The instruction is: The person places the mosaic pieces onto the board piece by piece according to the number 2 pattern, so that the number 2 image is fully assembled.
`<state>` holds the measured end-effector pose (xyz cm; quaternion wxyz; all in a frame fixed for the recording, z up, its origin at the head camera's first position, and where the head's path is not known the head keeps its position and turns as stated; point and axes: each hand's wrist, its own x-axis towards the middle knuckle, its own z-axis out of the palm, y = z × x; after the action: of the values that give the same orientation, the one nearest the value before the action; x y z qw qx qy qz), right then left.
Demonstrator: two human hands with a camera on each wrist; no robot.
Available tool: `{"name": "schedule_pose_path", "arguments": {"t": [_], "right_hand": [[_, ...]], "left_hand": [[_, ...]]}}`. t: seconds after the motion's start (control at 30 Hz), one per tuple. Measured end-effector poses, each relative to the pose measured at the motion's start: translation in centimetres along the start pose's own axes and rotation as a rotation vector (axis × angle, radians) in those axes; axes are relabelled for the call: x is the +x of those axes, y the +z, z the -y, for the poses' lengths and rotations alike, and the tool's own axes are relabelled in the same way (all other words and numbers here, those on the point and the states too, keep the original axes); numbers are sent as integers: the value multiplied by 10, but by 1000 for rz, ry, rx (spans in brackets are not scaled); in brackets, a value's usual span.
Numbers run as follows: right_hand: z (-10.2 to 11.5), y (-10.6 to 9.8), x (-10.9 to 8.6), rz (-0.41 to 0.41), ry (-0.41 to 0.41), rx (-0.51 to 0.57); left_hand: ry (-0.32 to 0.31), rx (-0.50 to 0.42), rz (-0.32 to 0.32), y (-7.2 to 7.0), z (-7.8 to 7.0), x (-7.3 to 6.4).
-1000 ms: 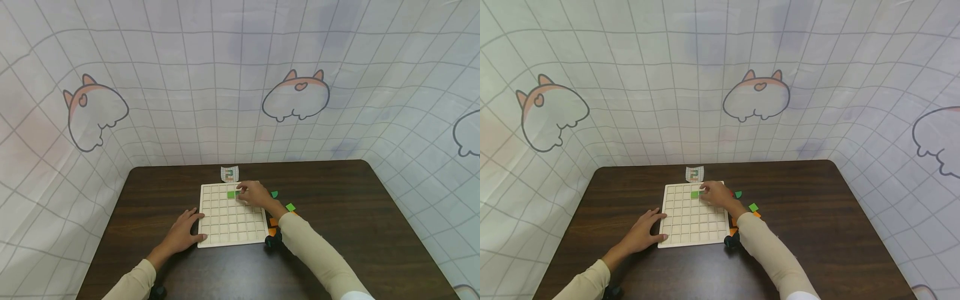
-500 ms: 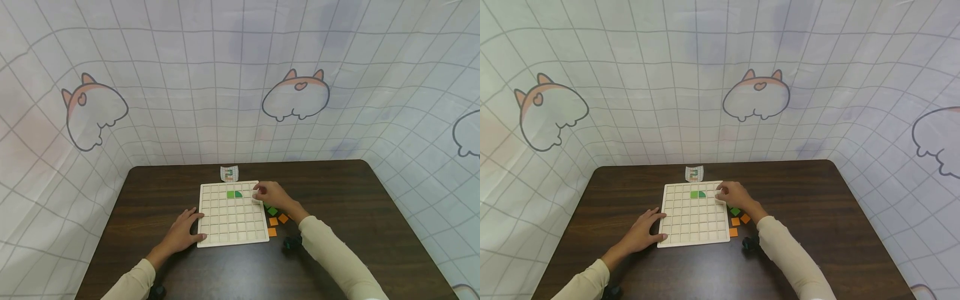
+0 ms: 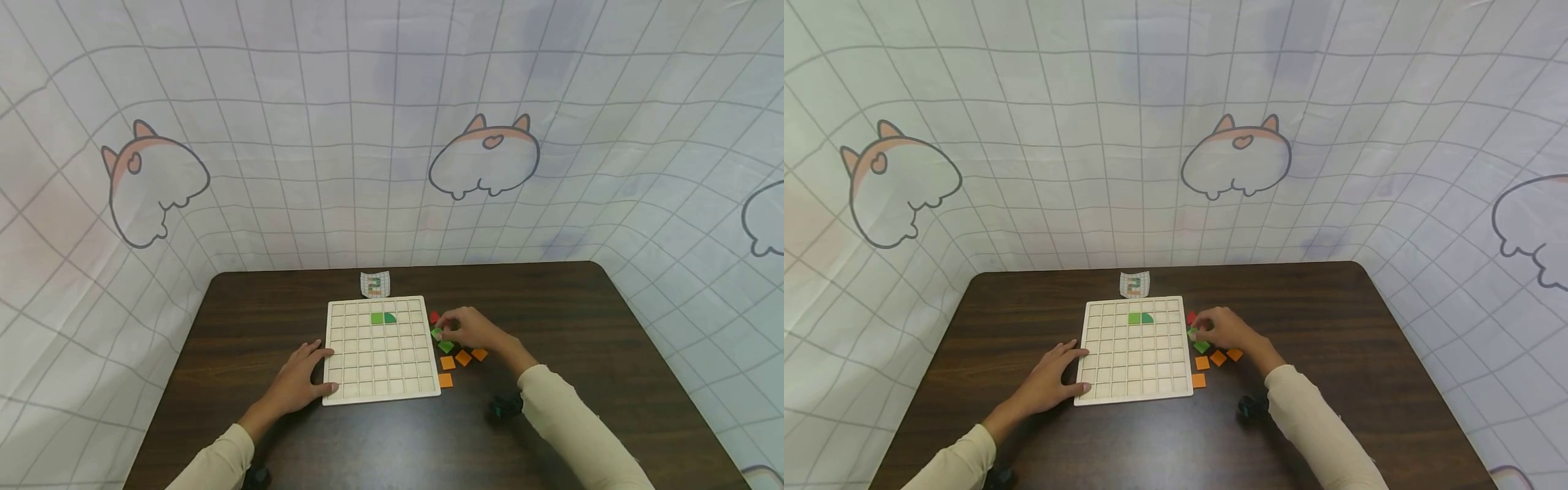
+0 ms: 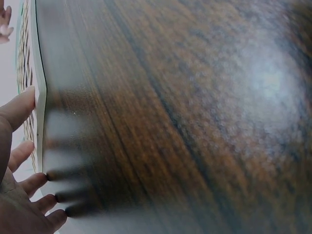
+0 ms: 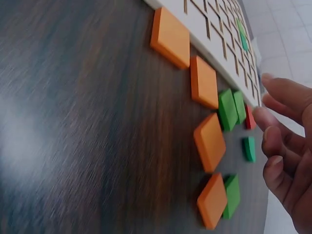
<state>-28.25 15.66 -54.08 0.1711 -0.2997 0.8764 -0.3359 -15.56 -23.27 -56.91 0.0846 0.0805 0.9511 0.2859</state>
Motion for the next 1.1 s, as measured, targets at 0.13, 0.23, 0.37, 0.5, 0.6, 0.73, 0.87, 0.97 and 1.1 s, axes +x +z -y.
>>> {"name": "schedule_pose_path", "arguments": {"t": [0.13, 0.23, 0.37, 0.5, 0.6, 0.73, 0.87, 0.97, 1.1], "right_hand": [[-6, -5, -13, 30, -11, -11], [-12, -8, -23, 41, -5, -24], [-21, -12, -35, 48, 24, -19], [-31, -16, -49, 56, 55, 18], [-38, -18, -57, 54, 81, 25], [-45, -19, -65, 29, 80, -31], [-49, -16, -68, 7, 74, -79], [-51, -13, -70, 2, 83, -79], [-51, -12, -71, 8, 84, -76]], "left_hand": [[-1, 9, -2, 0, 0, 0], [-3, 11, -1, 0, -1, 0], [-9, 8, 2, 1, -2, -1], [-6, 6, 2, 1, -2, -1], [0, 4, 0, 1, -1, 0], [2, 5, 0, 1, 0, 0], [-1, 4, 2, 1, 1, 0], [-2, 6, 2, 0, 1, 0], [-1, 12, 5, 0, 1, 1]]}}
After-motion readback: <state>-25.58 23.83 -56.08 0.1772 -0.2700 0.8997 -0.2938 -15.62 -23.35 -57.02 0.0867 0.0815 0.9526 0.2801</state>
